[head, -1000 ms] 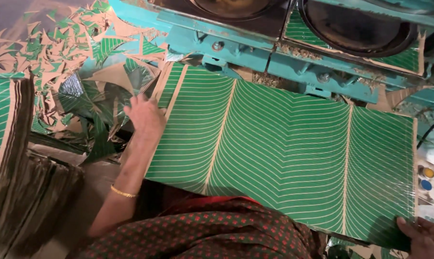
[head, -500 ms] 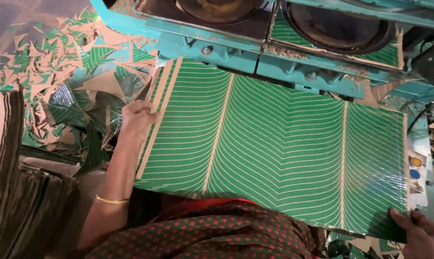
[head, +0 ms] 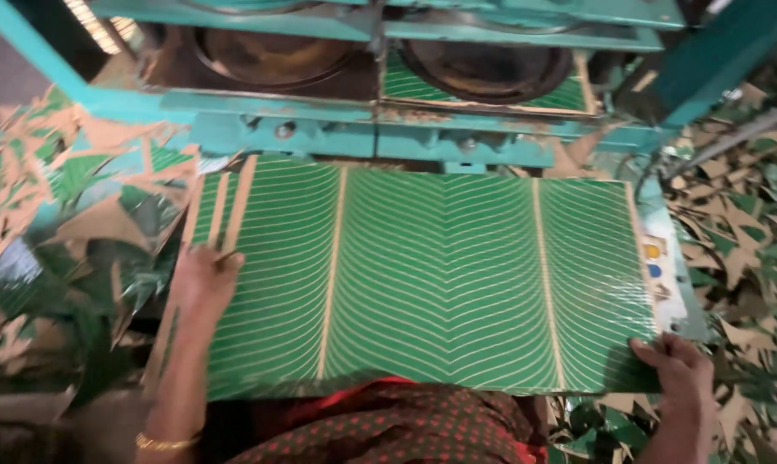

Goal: Using a hydraulic press to mold and trim biodegradable plates from leaf material.

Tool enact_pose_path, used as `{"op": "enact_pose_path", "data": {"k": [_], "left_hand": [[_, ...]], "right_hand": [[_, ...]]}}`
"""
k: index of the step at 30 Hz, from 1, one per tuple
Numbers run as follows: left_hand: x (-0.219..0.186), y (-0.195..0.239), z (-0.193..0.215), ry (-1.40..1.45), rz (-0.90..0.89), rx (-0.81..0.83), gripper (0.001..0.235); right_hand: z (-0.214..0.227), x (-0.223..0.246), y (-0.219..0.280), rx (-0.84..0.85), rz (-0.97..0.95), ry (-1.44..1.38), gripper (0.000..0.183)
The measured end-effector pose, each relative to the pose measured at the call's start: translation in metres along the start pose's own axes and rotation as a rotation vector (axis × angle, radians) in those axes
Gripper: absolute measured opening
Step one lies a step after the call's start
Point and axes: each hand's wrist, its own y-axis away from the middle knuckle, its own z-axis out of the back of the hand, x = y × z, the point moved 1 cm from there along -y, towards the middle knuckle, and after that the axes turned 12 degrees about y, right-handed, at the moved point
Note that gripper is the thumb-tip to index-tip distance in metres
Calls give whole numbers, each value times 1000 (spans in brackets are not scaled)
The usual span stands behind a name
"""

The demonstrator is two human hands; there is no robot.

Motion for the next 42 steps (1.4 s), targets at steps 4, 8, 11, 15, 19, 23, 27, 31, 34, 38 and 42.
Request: {"op": "enact_pose_path", "data": {"k": [4,8,11,15,19,23,27,31,34,38,42], "left_hand": [[-90,37,91,803,225,191,42],[-94,50,120,1161,106,210,64],[-85,61,130,1228,26,121,73],[-61,74,117,1203,144,104,71],[-21,85,99,1084,125,8,56],[-43,80,133,1218,22,87,50],[-41,44,165,1370,129,407,87],[-63,11,188,1326,69,374,88],[-53,-21,189,1264,128,112,55],[-128,-68,211,1220,66,47,33],[-44,-184,182,1249,97,481,49]], "right_hand": [[9,2,12,-30,210,-100,29],[5,64,65,-106,255,-152,28],[-6,100,93,-67,278,-308,28],[-17,91,79,39,323,-332,33],[-19,95,79,33,344,-240,29],[-19,83,59,43,425,-243,23],[-15,118,65,145,414,-305,25],[-18,195,70,184,182,-196,34],[-28,213,29,211,153,-270,36],[-47,266,7,237,291,-329,31],[-74,289,-51,521,328,-335,27]]}}
